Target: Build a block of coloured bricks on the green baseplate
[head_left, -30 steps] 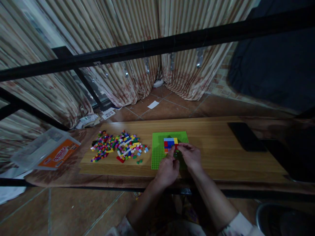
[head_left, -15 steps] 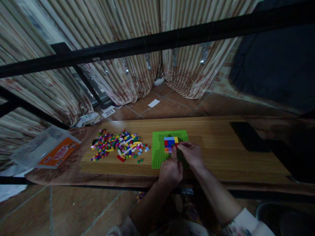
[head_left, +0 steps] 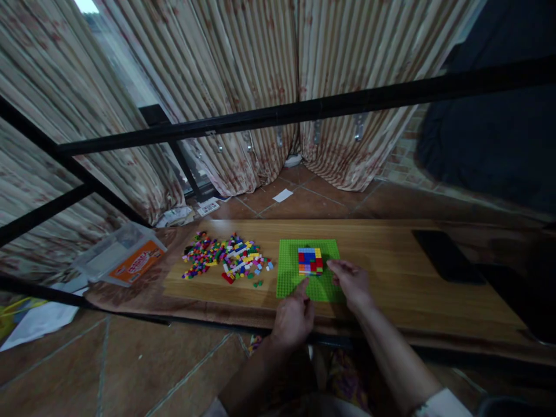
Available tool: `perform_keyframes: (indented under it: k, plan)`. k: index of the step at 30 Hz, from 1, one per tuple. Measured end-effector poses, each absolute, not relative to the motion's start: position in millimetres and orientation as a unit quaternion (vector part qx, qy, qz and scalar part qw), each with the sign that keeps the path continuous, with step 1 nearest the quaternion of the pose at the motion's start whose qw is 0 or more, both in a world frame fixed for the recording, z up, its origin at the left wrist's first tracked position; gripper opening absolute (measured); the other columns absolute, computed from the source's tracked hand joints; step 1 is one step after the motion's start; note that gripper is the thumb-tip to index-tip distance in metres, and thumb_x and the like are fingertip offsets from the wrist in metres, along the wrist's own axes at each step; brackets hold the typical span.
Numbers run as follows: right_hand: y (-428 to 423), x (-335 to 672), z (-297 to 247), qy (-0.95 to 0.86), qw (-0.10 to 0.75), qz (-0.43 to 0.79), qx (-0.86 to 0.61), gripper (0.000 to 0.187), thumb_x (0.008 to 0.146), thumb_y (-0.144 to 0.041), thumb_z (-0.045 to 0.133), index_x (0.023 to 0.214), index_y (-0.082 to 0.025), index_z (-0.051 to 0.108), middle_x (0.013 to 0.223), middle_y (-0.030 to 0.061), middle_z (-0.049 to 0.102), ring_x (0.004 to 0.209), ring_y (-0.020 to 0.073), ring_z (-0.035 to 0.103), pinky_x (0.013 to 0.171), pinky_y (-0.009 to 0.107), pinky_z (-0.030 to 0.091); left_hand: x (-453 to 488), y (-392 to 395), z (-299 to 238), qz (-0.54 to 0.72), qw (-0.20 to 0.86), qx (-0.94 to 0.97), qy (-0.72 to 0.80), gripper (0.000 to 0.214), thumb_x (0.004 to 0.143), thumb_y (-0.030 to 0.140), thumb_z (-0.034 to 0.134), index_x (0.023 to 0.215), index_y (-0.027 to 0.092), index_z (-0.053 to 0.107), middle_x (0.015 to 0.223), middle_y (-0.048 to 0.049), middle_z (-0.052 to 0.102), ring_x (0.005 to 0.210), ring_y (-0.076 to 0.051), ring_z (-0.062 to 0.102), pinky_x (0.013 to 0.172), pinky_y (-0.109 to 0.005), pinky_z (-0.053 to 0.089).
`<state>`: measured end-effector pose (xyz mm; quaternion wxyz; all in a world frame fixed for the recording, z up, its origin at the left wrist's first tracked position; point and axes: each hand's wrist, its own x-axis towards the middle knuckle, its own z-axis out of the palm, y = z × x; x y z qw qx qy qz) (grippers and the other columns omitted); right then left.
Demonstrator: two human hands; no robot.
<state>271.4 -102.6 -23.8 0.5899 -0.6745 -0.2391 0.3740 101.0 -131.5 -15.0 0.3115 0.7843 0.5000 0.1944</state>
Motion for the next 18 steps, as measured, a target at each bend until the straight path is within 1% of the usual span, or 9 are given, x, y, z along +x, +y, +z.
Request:
perform_keyframes:
  k: [2,4,7,9,11,14,18]
  plan:
    - [-114.4,277.6,-26.3,-0.224,0.602,0.364,-0.675,0.039,0.057,-0.048,0.072,0.079,-0.015,0.070,0.070,0.0041,0.069,0.055,0.0127,0.054,0.053,0.026,0.045,82.5,-132.4,-16.8,0.214,0.308,0.762,0.528,0.051,0.087,0.023,0.046,0.138,0.018,0.045,0.095,-0.0065,0.072,0.084,-0.019,0.067,0.080,-0.030,0.051]
    - [-127.2,283.2,-29.3,-0.213,0.611,0.354,-0.675,0.040,0.057,-0.047,0.072,0.081,-0.015,0.070,0.074,0.0038,0.069,0.057,0.0120,0.054,0.054,0.026,0.044,63.8,-129.5,-19.2,0.235,0.300,0.741,0.553,0.046,0.087,0.021,0.046,0.132,0.019,0.051,0.094,-0.0061,0.072,0.084,-0.019,0.067,0.077,-0.029,0.051]
    - [-146.9,287.4,-32.3,-0.203,0.616,0.336,-0.683,0.038,0.058,-0.046,0.073,0.082,-0.016,0.071,0.069,0.0016,0.067,0.055,0.0111,0.050,0.054,0.025,0.041,38.9,-120.3,-23.0,0.273,0.277,0.715,0.581,0.036,0.087,0.020,0.046,0.121,0.019,0.057,0.093,-0.0053,0.070,0.084,-0.018,0.067,0.074,-0.027,0.050]
    - [-158.9,286.5,-32.8,-0.210,0.606,0.325,-0.695,0.038,0.059,-0.046,0.074,0.082,-0.017,0.072,0.070,0.0025,0.069,0.059,0.0134,0.054,0.058,0.027,0.043,26.0,-113.4,-25.2,0.296,0.244,0.695,0.608,0.032,0.086,0.019,0.047,0.116,0.018,0.059,0.092,-0.0054,0.068,0.084,-0.017,0.066,0.074,-0.027,0.050]
    - [-168.5,283.0,-32.5,-0.230,0.587,0.314,-0.710,0.037,0.059,-0.047,0.073,0.082,-0.017,0.073,0.078,0.0050,0.072,0.071,0.0178,0.061,0.068,0.031,0.047,16.8,-107.3,-27.2,0.314,0.209,0.675,0.635,0.030,0.084,0.017,0.049,0.112,0.018,0.060,0.089,-0.0052,0.067,0.082,-0.017,0.065,0.074,-0.027,0.050]
    - [-176.5,273.4,-32.3,-0.269,0.561,0.317,-0.716,0.036,0.064,-0.048,0.071,0.084,-0.018,0.072,0.087,0.0066,0.073,0.083,0.0219,0.064,0.081,0.036,0.047,8.8,-100.0,-30.5,0.328,0.172,0.654,0.659,0.027,0.082,0.017,0.052,0.108,0.016,0.060,0.087,-0.0058,0.064,0.079,-0.018,0.064,0.073,-0.028,0.050]
    - [-178.2,254.9,-33.8,-0.332,0.535,0.344,-0.696,0.034,0.070,-0.049,0.067,0.086,-0.019,0.071,0.088,0.0061,0.073,0.084,0.0219,0.065,0.084,0.037,0.048,3.0,-92.7,-36.7,0.341,0.159,0.660,0.650,0.031,0.080,0.014,0.053,0.110,0.015,0.058,0.094,-0.0087,0.065,0.087,-0.019,0.064,0.078,-0.030,0.052]
